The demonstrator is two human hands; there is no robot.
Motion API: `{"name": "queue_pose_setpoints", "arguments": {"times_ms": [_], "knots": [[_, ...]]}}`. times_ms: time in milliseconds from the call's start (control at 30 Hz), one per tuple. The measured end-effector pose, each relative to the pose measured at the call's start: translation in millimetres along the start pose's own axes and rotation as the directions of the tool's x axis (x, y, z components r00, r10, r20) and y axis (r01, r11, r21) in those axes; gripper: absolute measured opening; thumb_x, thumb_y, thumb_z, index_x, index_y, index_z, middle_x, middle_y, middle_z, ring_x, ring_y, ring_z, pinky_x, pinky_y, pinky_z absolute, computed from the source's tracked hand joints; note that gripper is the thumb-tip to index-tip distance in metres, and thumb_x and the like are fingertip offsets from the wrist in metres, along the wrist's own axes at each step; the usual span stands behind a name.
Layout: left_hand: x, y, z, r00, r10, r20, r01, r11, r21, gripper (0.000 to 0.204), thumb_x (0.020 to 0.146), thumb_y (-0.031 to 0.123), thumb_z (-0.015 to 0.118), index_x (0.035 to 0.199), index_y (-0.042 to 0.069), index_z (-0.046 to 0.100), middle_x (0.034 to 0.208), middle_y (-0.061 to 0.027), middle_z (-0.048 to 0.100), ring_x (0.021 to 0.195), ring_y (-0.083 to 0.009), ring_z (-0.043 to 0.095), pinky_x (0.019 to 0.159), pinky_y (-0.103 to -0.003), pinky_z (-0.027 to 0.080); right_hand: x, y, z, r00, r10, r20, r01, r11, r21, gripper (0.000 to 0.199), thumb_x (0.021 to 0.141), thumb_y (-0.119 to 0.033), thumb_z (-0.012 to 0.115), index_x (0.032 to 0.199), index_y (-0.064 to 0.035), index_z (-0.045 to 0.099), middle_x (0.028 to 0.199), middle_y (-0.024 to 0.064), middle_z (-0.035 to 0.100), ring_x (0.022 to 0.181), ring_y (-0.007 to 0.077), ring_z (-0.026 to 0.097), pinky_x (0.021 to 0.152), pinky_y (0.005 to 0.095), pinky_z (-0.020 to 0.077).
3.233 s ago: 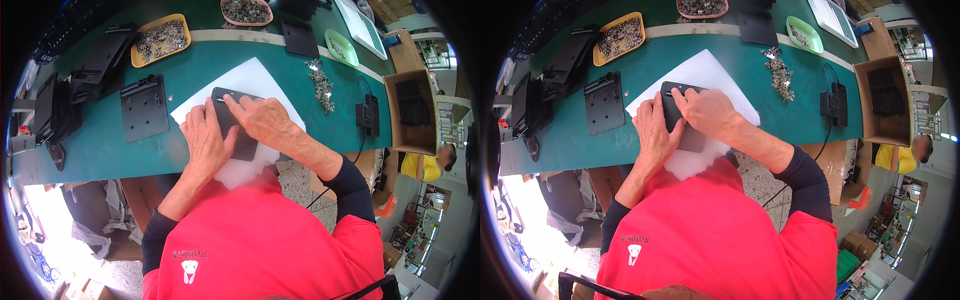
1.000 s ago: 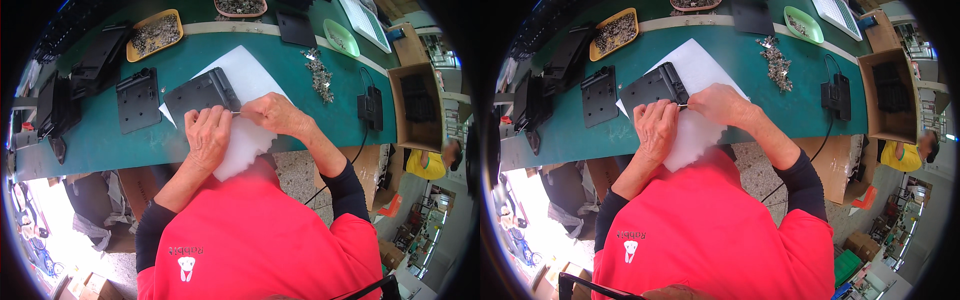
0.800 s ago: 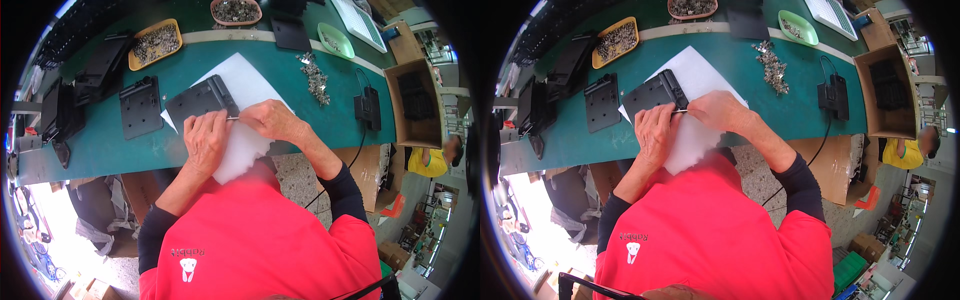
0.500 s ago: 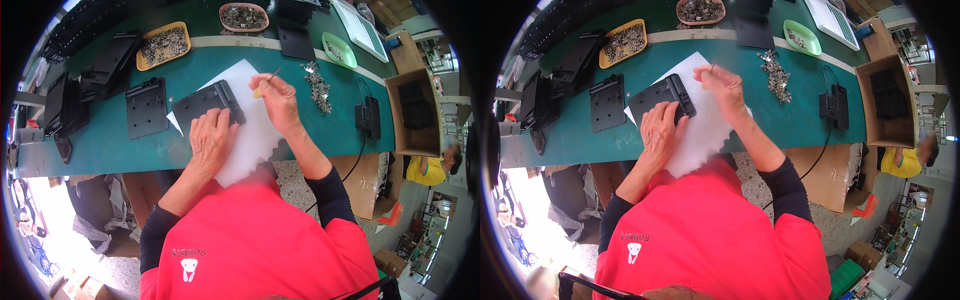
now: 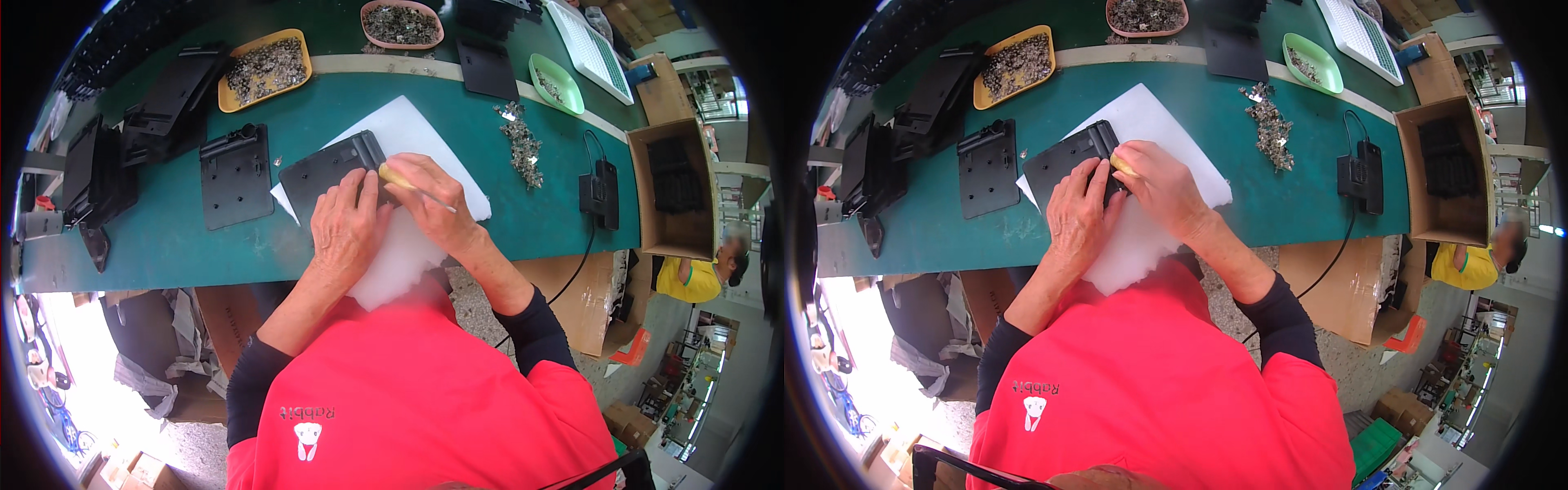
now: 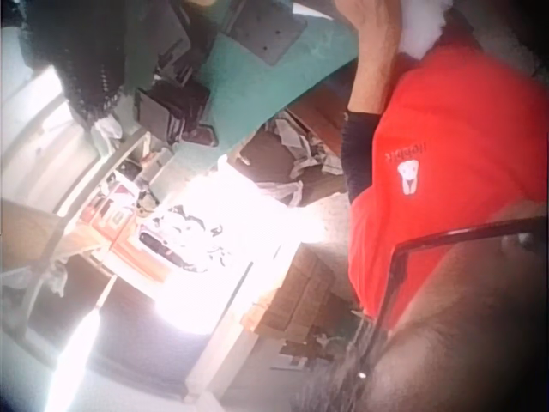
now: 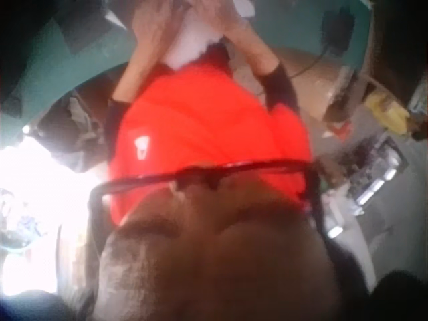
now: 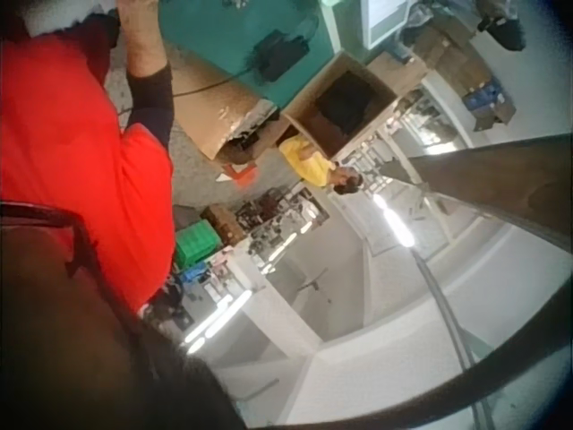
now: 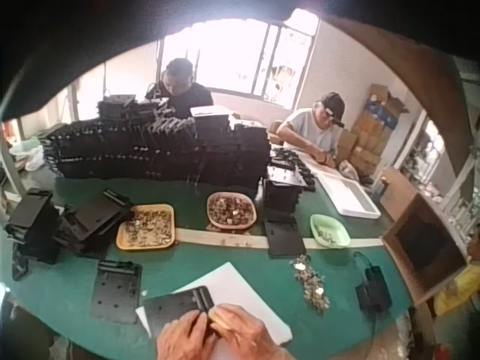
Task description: The person assembles a black electronic device by inserting screws into its casing using a screwdriver. They repeatedly pick up screws from a tray, align them with the device, and tighten them while working at a green table.
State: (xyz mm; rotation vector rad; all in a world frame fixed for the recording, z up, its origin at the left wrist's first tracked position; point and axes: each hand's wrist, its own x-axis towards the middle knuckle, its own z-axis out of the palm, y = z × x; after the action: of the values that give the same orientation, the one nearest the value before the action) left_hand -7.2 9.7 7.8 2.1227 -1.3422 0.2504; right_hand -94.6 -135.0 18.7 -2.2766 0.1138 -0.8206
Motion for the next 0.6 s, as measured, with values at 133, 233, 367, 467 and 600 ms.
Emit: {"name": "queue_pose_setpoints", "arguments": {"times_ms": [133,233,367,467,600], "knots": [[0,1,2,1.0,-0.001,-0.021,0.001,1.0,-0.008,0.053,0.07,0.014,0.078,0.117,0.0,0.061,0.118,-0.0124,0.058,0.087,-0.0261,0.06,0.074,-0.036,0.046,-2,5,4,1.0,-0.018,0.015,0.019,0.999,-0.026,0.031,0.08,0.005,0.07,0.11,0.0033,0.062,0.109,0.0199,0.064,0.098,0.0359,0.065,0.08,0.0371,0.0566],[-1,1,3,1.0,0.002,-0.024,-0.002,1.0,-0.011,0.051,0.07,0.014,0.077,0.116,-0.001,0.061,0.117,-0.0123,0.058,0.084,-0.0254,0.059,0.072,-0.036,0.046,3,6,7,0.992,-0.103,0.078,0.117,0.972,-0.204,0.018,0.085,0.001,0.065,0.103,0.0023,0.064,0.111,0.018,0.063,0.096,0.0348,0.065,0.076,0.0385,0.0567],[-2,0,3,1.0,0.003,-0.018,-0.003,1.0,-0.003,0.049,0.071,0.014,0.076,0.115,-0.001,0.062,0.116,-0.0119,0.058,0.082,-0.0248,0.058,0.071,-0.036,0.045,28,-7,3,0.976,0.09,0.199,-0.034,0.962,-0.269,0.014,0.089,-0.014,0.065,0.092,-0.0006,0.065,0.093,0.0162,0.067,0.079,0.033,0.067,0.066,0.0384,0.0543],[-2,0,2,1.0,0.009,-0.027,-0.009,1.0,0.001,0.048,0.071,0.015,0.075,0.115,-0.002,0.061,0.115,-0.0116,0.058,0.082,-0.0247,0.058,0.072,-0.036,0.045,46,-14,2,0.945,0.276,0.177,-0.23,0.943,-0.241,0.024,0.088,-0.024,0.066,0.083,-0.0015,0.063,0.077,0.0162,0.066,0.068,0.0338,0.065,0.061,0.0393,0.0516],[-1,1,1,1.0,-0.018,0.005,0.018,1.0,-0.008,0.048,0.074,0.016,0.074,0.117,-0.001,0.061,0.116,-0.0105,0.059,0.091,-0.0264,0.06,0.077,-0.037,0.047,57,3,6,0.934,0.331,0.133,-0.3,0.931,-0.21,0.034,0.085,-0.03,0.068,0.077,0.0019,0.061,0.064,0.0178,0.062,0.062,0.0334,0.064,0.058,0.0414,0.0502]]}}
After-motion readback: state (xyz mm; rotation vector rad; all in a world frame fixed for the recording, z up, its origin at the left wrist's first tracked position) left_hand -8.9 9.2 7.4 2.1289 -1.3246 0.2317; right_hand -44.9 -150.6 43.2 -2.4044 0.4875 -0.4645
